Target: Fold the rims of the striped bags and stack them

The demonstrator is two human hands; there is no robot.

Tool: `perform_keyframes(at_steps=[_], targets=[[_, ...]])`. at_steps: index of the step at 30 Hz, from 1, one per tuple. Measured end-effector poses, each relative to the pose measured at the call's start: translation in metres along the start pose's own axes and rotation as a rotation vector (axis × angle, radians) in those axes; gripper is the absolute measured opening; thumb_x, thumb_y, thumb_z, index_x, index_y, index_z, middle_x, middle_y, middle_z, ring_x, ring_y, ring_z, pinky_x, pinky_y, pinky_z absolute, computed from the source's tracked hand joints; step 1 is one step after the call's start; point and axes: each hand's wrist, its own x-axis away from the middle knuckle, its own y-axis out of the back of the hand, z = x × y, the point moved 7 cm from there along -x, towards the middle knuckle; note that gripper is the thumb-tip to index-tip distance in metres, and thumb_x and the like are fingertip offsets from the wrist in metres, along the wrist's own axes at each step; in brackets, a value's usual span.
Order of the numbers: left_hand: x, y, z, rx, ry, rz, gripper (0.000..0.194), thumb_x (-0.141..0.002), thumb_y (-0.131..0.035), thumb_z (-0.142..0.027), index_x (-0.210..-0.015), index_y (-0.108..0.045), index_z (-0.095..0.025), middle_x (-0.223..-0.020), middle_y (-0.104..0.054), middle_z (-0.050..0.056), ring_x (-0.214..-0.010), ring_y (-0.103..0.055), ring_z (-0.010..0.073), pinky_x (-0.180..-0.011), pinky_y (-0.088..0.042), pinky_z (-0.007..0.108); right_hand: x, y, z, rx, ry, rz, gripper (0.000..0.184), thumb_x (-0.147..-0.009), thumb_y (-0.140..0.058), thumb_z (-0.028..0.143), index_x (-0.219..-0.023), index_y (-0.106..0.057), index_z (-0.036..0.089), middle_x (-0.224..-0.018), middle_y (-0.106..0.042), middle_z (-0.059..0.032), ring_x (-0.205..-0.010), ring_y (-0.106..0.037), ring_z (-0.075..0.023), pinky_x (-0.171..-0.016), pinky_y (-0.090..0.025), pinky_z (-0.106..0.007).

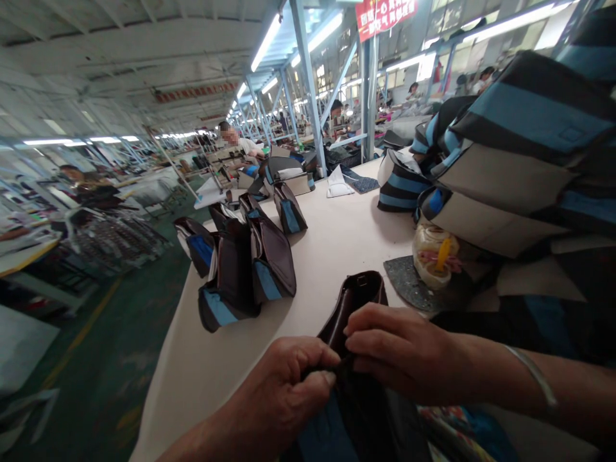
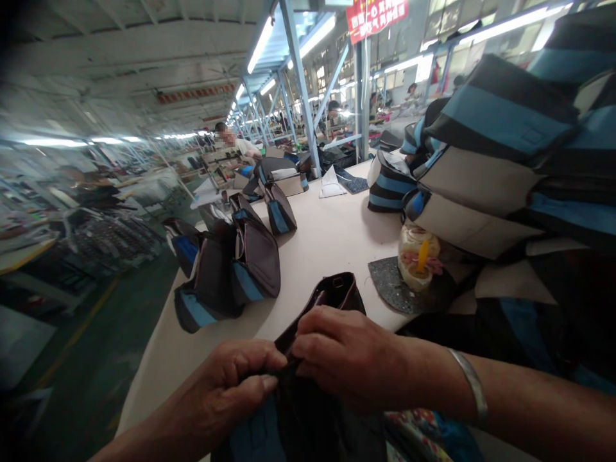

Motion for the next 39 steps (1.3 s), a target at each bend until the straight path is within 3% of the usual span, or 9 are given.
perform_keyframes(at_steps=[4, 11, 15, 19, 23, 25, 29, 35, 39], targets=[[0.000, 0.001, 0.001, 0.031, -0.012, -0.022, 0.024, -0.081, -0.051, -0.033, -0.082, -0.065, -0.013, -0.072, -0.048, -0.001, -0.069, -0.041, 0.0133, -0.064, -0.034, 0.026, -0.004, -0.011, 0.017, 0.221, 0.164, 0.146, 0.020, -0.099, -0.041, 0.015, -0.106, -0.059, 0.009, -0.096, -0.062, -0.0137, -0.082, -0.056, -0.0188, -0.071, -0.048, -0.031], [-0.005, -0.006, 0.016, 0.187, 0.020, 0.044, 0.026, -0.080, -0.053, -0.035, -0.083, -0.064, -0.012, -0.071, -0.043, -0.001, -0.065, -0.034, 0.0114, -0.058, -0.028, 0.024, -0.004, -0.033, 0.009, 0.261, 0.105, 0.198, 0.019, -0.093, -0.041, 0.010, -0.092, -0.060, 0.010, -0.086, -0.058, -0.0105, -0.080, -0.053, -0.0195, -0.071, -0.047, -0.032], [-0.006, -0.008, 0.021, 0.220, 0.051, 0.063, 0.026, -0.082, -0.054, -0.037, -0.085, -0.063, -0.012, -0.071, -0.043, -0.001, -0.063, -0.032, 0.0108, -0.056, -0.026, 0.024, -0.007, -0.040, -0.016, 0.006, -0.094, 0.087, 0.017, -0.086, -0.041, 0.008, -0.089, -0.058, 0.010, -0.082, -0.058, -0.0083, -0.071, -0.050, -0.0165, -0.061, -0.042, -0.028], [-0.004, -0.009, 0.030, 0.213, 0.115, 0.069, 0.030, -0.082, -0.055, -0.040, -0.087, -0.064, -0.012, -0.067, -0.039, -0.002, -0.061, -0.029, 0.0108, -0.055, -0.025, 0.025, -0.004, -0.037, -0.045, -0.384, -0.353, 0.011, 0.015, -0.092, -0.044, 0.013, -0.085, -0.056, 0.014, -0.076, -0.059, -0.0023, -0.066, -0.052, -0.0105, -0.062, -0.042, -0.022], [-0.006, -0.006, 0.037, 0.227, 0.126, 0.033, 0.029, -0.081, -0.056, -0.039, -0.088, -0.065, -0.012, -0.069, -0.046, -0.001, -0.062, -0.035, 0.0113, -0.056, -0.027, 0.023, 0.001, -0.026, -0.044, -0.497, -0.321, -0.034, 0.015, -0.099, -0.048, 0.021, -0.097, -0.060, 0.013, -0.089, -0.063, -0.0056, -0.079, -0.058, -0.0112, -0.073, -0.047, -0.023], [-0.008, -0.006, 0.038, 0.229, 0.125, 0.040, 0.028, -0.082, -0.056, -0.038, -0.090, -0.067, -0.012, -0.072, -0.049, 0.000, -0.064, -0.038, 0.0116, -0.057, -0.029, 0.023, 0.004, -0.021, -0.034, -0.460, -0.222, -0.073, 0.013, -0.097, -0.054, 0.022, -0.103, -0.060, 0.012, -0.096, -0.063, -0.0087, -0.086, -0.059, -0.0133, -0.078, -0.049, -0.025], [-0.009, -0.007, 0.037, 0.248, 0.142, 0.079, 0.032, -0.082, -0.056, -0.038, -0.095, -0.068, -0.011, -0.071, -0.048, 0.000, -0.062, -0.035, 0.0109, -0.056, -0.029, 0.023, 0.009, -0.025, -0.010, -0.134, 0.002, -0.040, 0.012, -0.096, -0.054, 0.017, -0.106, -0.060, 0.013, -0.098, -0.061, -0.0096, -0.081, -0.054, -0.0143, -0.068, -0.046, -0.024], [-0.008, -0.005, 0.029, 0.181, 0.096, 0.052, 0.029, -0.083, -0.054, -0.036, -0.089, -0.068, -0.012, -0.070, -0.047, -0.001, -0.064, -0.038, 0.0112, -0.058, -0.032, 0.022, 0.003, -0.032, -0.004, -0.014, 0.006, 0.142, 0.018, -0.096, -0.044, 0.011, -0.104, -0.060, 0.011, -0.096, -0.062, -0.0085, -0.079, -0.054, -0.0157, -0.067, -0.044, -0.027], [-0.009, -0.007, 0.028, 0.171, 0.086, 0.046, 0.025, -0.083, -0.055, -0.032, -0.088, -0.069, -0.011, -0.073, -0.052, 0.000, -0.067, -0.043, 0.0120, -0.059, -0.035, 0.022, -0.004, -0.035, 0.007, 0.259, 0.062, 0.325, 0.020, -0.097, -0.043, 0.015, -0.100, -0.062, 0.009, -0.086, -0.058, -0.0091, -0.073, -0.049, -0.0189, -0.058, -0.038, -0.031]])
